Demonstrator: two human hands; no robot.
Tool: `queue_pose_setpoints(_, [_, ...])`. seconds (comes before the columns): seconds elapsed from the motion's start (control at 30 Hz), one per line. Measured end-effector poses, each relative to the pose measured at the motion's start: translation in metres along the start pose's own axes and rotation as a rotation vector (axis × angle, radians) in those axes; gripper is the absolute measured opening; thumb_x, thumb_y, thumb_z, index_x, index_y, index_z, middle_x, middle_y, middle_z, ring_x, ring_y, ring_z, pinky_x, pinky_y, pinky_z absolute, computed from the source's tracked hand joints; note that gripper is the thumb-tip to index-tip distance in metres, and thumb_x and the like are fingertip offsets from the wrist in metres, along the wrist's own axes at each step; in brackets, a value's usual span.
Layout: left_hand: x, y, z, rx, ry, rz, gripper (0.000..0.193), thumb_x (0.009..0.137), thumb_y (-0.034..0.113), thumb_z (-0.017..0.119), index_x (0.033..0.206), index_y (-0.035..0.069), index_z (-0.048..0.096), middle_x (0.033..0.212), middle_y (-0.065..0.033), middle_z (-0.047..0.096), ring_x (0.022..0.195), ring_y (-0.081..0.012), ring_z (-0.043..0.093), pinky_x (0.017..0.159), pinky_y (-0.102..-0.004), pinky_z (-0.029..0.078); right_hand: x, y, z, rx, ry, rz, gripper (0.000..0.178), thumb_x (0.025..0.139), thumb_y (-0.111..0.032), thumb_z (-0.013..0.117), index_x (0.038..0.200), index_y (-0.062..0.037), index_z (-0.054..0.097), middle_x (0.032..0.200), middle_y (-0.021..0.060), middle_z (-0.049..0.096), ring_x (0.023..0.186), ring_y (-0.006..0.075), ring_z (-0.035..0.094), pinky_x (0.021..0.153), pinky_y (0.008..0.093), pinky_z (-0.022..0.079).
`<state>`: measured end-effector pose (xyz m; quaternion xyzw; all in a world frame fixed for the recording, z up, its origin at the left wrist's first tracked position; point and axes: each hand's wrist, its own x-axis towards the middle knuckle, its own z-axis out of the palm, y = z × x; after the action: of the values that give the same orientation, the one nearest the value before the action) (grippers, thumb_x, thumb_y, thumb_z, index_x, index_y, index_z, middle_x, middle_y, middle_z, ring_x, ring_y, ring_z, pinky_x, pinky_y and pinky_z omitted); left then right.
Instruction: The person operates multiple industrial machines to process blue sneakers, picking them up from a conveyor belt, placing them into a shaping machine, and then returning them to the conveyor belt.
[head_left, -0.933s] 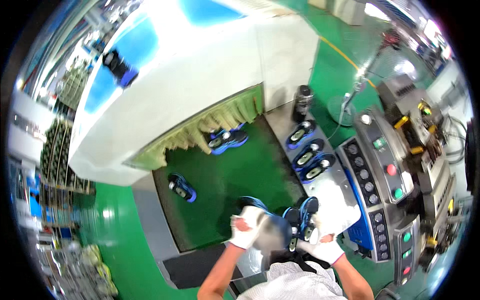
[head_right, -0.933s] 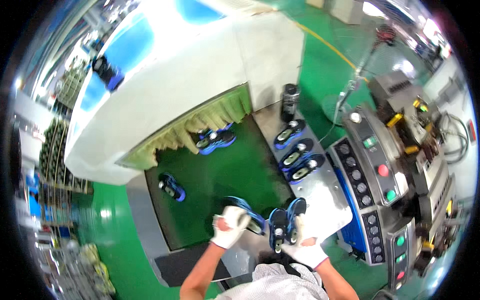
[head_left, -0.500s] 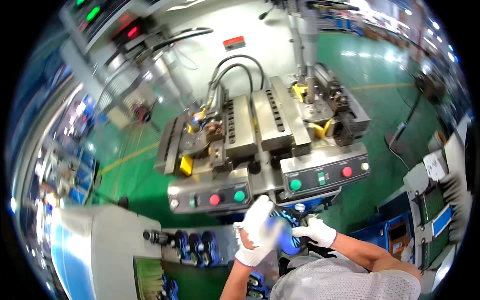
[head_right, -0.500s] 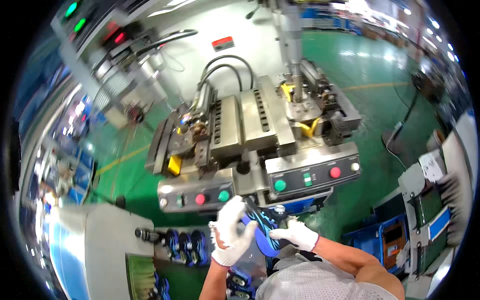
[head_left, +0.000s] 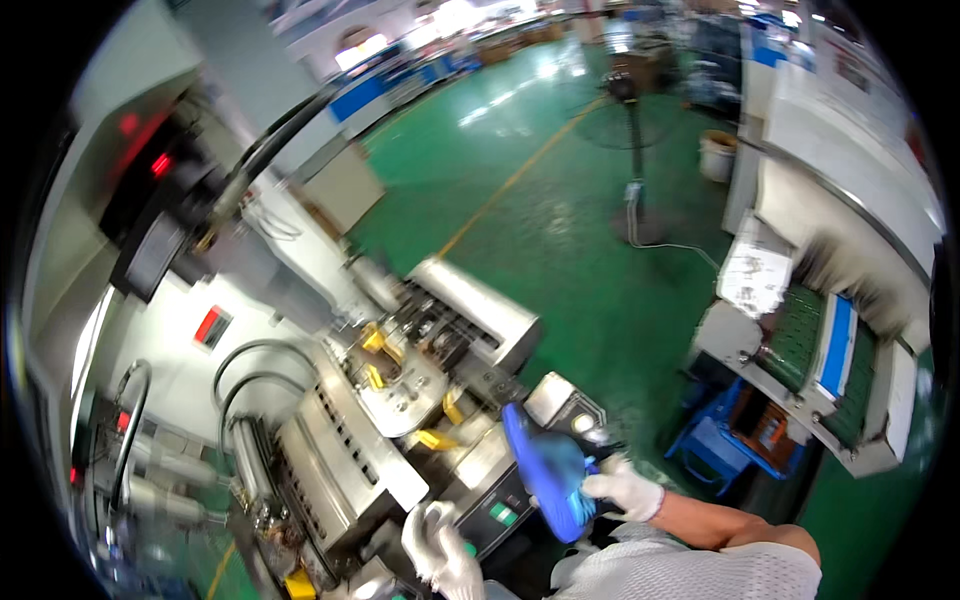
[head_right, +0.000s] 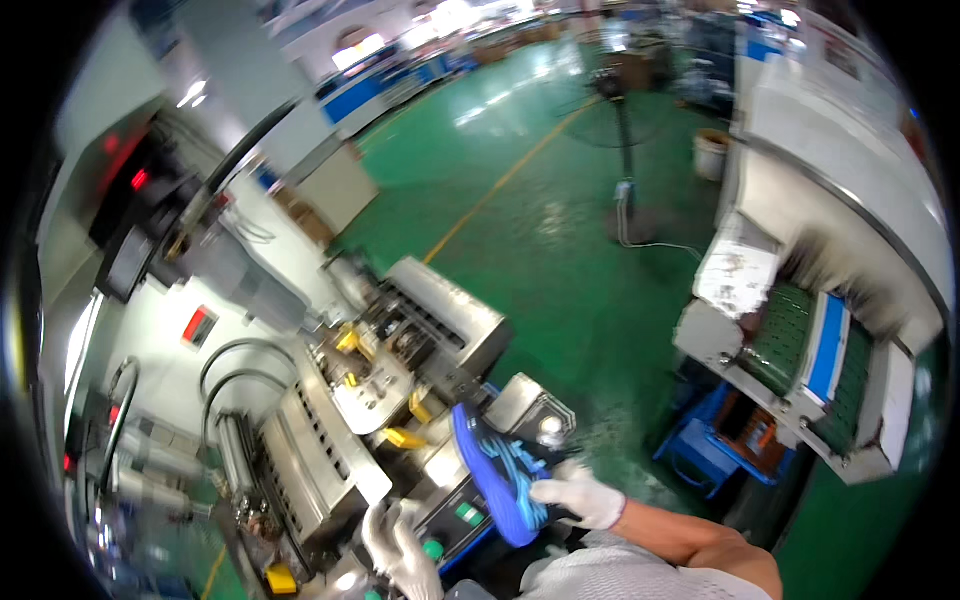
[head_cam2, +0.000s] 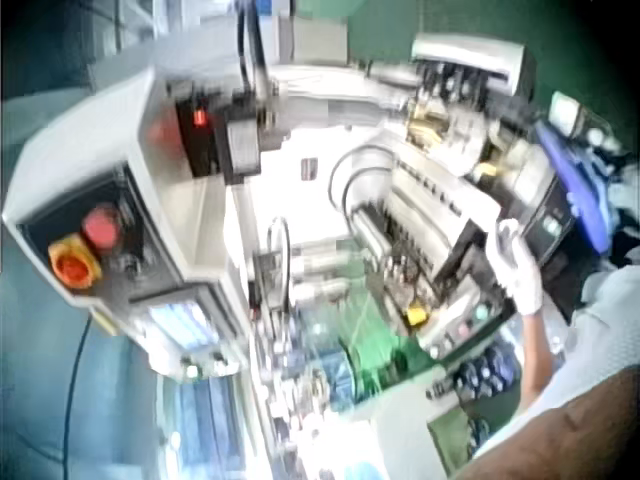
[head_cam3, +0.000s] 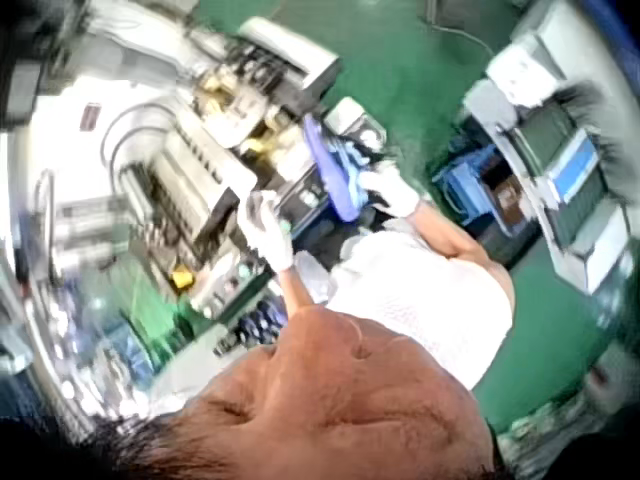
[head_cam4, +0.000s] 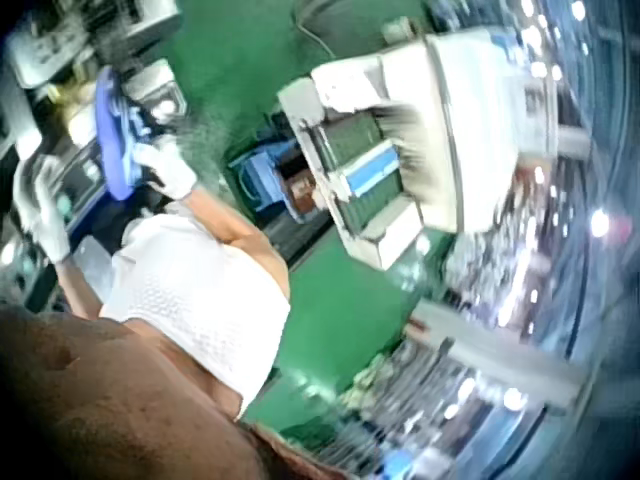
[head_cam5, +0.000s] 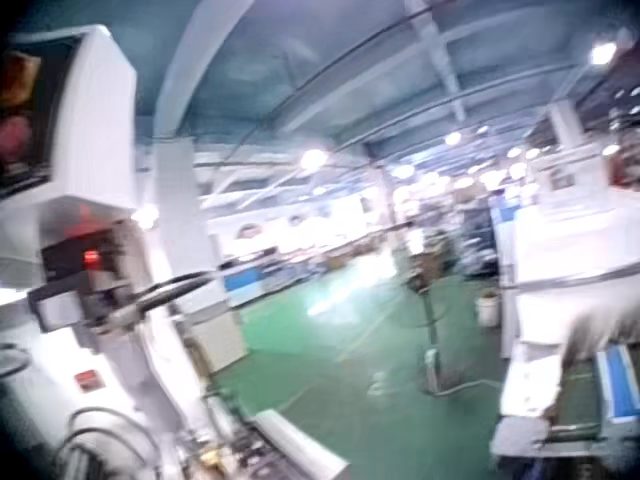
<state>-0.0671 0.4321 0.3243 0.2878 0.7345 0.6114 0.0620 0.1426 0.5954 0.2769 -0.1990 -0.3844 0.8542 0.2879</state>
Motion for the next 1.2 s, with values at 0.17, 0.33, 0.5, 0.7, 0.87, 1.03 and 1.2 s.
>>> queue_pose_setpoints(0.17, [-0.002,0.025,0.011,-0.017,-0.034,-0.17,0.039,0.101,0.009,0.062,0.138,0.0,0.051,0.127,-0.0149,0.062,0.113,-0.0223,0.062,0.095,-0.0341,0.054,0.007,0.002,-0.002,0.01,0.036,0.049,0.06,0.09,-0.02,0.076,0.139,0.004,0.053,0.127,0.01,0.067,0.115,0.0175,0.062,0.101,0.0355,0.049])
queue_pose_setpoints(0.33, [-0.005,0.049,-0.005,0.09,-0.048,-0.246,0.039,0.103,0.012,0.059,0.139,-0.002,0.052,0.134,-0.019,0.06,0.121,-0.0272,0.061,0.102,-0.0379,0.05,0.005,0.009,0.016,0.069,0.063,0.026,0.066,0.09,-0.015,0.077,0.146,0.0002,0.048,0.135,0.0079,0.063,0.122,0.0175,0.061,0.107,0.0356,0.047])
queue_pose_setpoints(0.5, [-0.014,0.001,-0.042,0.252,-0.039,-0.045,0.04,0.103,0.008,0.055,0.141,-0.004,0.051,0.134,-0.0205,0.06,0.122,-0.0297,0.061,0.104,-0.0398,0.049,0.01,0.011,0.03,0.011,0.071,0.039,0.063,0.091,-0.015,0.076,0.145,0.0,0.048,0.134,0.0072,0.063,0.119,0.0166,0.06,0.105,0.0348,0.048])
queue_pose_setpoints(0.7, [-0.011,0.01,-0.043,0.15,-0.003,-0.075,0.037,0.104,0.008,0.054,0.139,-0.004,0.053,0.135,-0.0198,0.06,0.122,-0.0299,0.061,0.104,-0.0394,0.049,0.002,0.004,0.049,-0.08,0.125,0.113,0.054,0.093,-0.016,0.073,0.14,0.002,0.053,0.131,0.008,0.064,0.116,0.0165,0.061,0.101,0.0356,0.05])
queue_pose_setpoints(0.87, [0.024,0.011,-0.03,0.014,-0.02,-0.103,0.046,0.1,0.009,0.06,0.142,-0.002,0.048,0.137,-0.0202,0.057,0.124,-0.0288,0.06,0.103,-0.0388,0.05,-0.002,0.028,0.031,-0.27,0.186,0.102,0.038,0.091,-0.02,0.073,0.119,0.0046,0.065,0.112,0.0087,0.069,0.1,0.015,0.064,0.088,0.0331,0.052])
queue_pose_setpoints(1.03, [0.086,-0.001,0.001,-0.056,-0.133,-0.117,0.05,0.101,0.007,0.06,0.147,-0.002,0.041,0.142,-0.022,0.052,0.131,-0.0284,0.054,0.108,-0.0375,0.046,-0.002,0.021,0.049,-0.073,0.259,-0.014,0.026,0.087,-0.018,0.071,0.1,0.0049,0.069,0.088,0.0053,0.071,0.075,0.0139,0.064,0.069,0.0347,0.052])
queue_pose_setpoints(1.2, [0.155,-0.034,0.034,0.037,-0.159,-0.03,0.053,0.099,0.015,0.064,0.145,-0.003,0.045,0.144,-0.0212,0.054,0.132,-0.027,0.055,0.112,-0.0382,0.043,0.006,0.025,0.037,0.015,0.215,0.01,0.043,0.087,-0.014,0.069,0.124,0.0036,0.06,0.109,0.0072,0.068,0.094,0.0155,0.064,0.085,0.0347,0.054])
